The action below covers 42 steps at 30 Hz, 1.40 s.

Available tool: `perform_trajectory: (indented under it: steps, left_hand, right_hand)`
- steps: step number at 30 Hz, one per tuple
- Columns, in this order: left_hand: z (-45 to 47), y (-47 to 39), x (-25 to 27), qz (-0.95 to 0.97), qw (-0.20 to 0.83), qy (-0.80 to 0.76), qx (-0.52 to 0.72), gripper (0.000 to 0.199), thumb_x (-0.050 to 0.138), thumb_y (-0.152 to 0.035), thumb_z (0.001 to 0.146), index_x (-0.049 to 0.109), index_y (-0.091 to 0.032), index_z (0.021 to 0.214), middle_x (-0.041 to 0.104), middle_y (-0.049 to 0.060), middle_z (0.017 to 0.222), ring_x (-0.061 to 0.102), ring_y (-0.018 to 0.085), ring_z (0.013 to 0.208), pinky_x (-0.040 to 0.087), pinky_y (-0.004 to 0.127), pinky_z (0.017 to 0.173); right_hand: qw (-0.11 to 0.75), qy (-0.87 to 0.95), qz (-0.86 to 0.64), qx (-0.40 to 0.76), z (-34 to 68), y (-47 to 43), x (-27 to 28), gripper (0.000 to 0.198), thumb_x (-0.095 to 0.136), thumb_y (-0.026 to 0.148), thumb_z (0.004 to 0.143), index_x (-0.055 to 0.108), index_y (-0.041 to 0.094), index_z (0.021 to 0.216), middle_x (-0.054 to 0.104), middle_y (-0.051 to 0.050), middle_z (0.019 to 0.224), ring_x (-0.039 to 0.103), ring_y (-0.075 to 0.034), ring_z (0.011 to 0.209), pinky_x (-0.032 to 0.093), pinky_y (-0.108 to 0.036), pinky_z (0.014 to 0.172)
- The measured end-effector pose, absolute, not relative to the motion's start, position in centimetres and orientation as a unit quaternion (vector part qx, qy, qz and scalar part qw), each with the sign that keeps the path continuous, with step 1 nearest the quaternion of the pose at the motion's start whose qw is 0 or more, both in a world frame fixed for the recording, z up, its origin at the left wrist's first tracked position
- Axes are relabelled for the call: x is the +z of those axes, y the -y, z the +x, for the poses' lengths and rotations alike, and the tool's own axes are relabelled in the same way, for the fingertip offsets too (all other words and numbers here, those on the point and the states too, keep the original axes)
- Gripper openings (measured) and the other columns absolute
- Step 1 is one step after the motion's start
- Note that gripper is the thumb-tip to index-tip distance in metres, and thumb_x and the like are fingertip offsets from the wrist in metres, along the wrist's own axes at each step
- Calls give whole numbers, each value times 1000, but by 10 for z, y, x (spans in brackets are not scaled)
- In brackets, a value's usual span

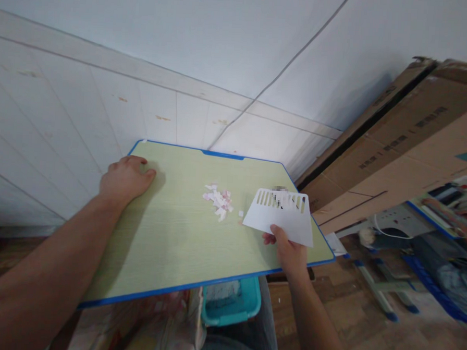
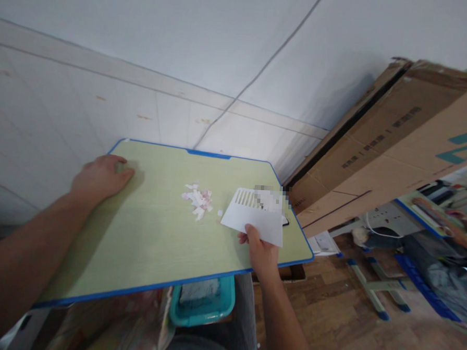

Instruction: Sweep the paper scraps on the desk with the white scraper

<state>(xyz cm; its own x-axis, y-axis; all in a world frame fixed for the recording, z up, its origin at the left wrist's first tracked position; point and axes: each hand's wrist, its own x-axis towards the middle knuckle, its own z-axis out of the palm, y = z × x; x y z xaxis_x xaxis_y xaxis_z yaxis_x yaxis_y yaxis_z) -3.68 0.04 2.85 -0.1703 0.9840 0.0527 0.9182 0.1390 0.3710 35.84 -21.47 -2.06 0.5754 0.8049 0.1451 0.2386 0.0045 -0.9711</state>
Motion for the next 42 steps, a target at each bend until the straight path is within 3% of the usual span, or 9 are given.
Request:
perform_trajectory:
  steps: [6,11,16,23,30,36,42]
  left_hand:
    - [-37,-2,25,638,100,-744,171,77,51,-52,109,69,-8,169,60,27,184,59,52,167,50,69,139]
    - [-40,-6,20,638,95,-745,172,77,50,-53,109,68,-10,170,60,26,185,57,50,168,49,67,141]
    - [-40,-5,19,634,91,-748,175,77,51,-55,108,69,-11,169,61,25,184,59,50,165,50,66,139]
    - [-39,-4,22,634,95,-747,175,76,50,-53,110,69,-10,169,60,26,185,58,51,166,50,68,139]
    - [-37,-1,26,633,105,-747,173,74,52,-50,111,69,-10,170,59,25,186,56,50,169,49,68,141]
    - [-34,0,28,632,105,-749,168,75,51,-51,111,68,-9,171,58,25,186,55,50,170,48,68,141]
    - [-35,-1,26,632,103,-748,176,74,53,-49,111,69,-9,171,58,26,186,56,52,170,49,69,140]
  right_hand:
    - [599,391,-650,255,361,216,-20,32,83,53,89,77,26,74,80,-6,65,72,-26,56,64,-42,65]
    - [585,402,-651,269,361,219,-18,36,87,58,90,78,26,76,83,-6,70,75,-27,61,65,-42,70]
    - [576,426,-643,270,361,223,-14,32,84,49,95,79,27,73,82,-5,69,75,-27,64,64,-42,76]
    - [572,428,-645,271,356,232,-17,37,84,51,94,78,28,66,81,-6,66,75,-28,63,68,-44,74]
    - [587,404,-654,256,346,249,-16,35,87,52,98,80,26,75,83,-6,69,77,-29,63,68,-44,75]
    - [533,442,-675,254,345,270,-29,46,83,58,104,83,28,69,86,-8,74,83,-33,77,69,-48,96]
    - [571,395,-680,236,331,283,-29,45,86,60,104,84,28,72,85,-6,72,80,-33,74,67,-48,91]
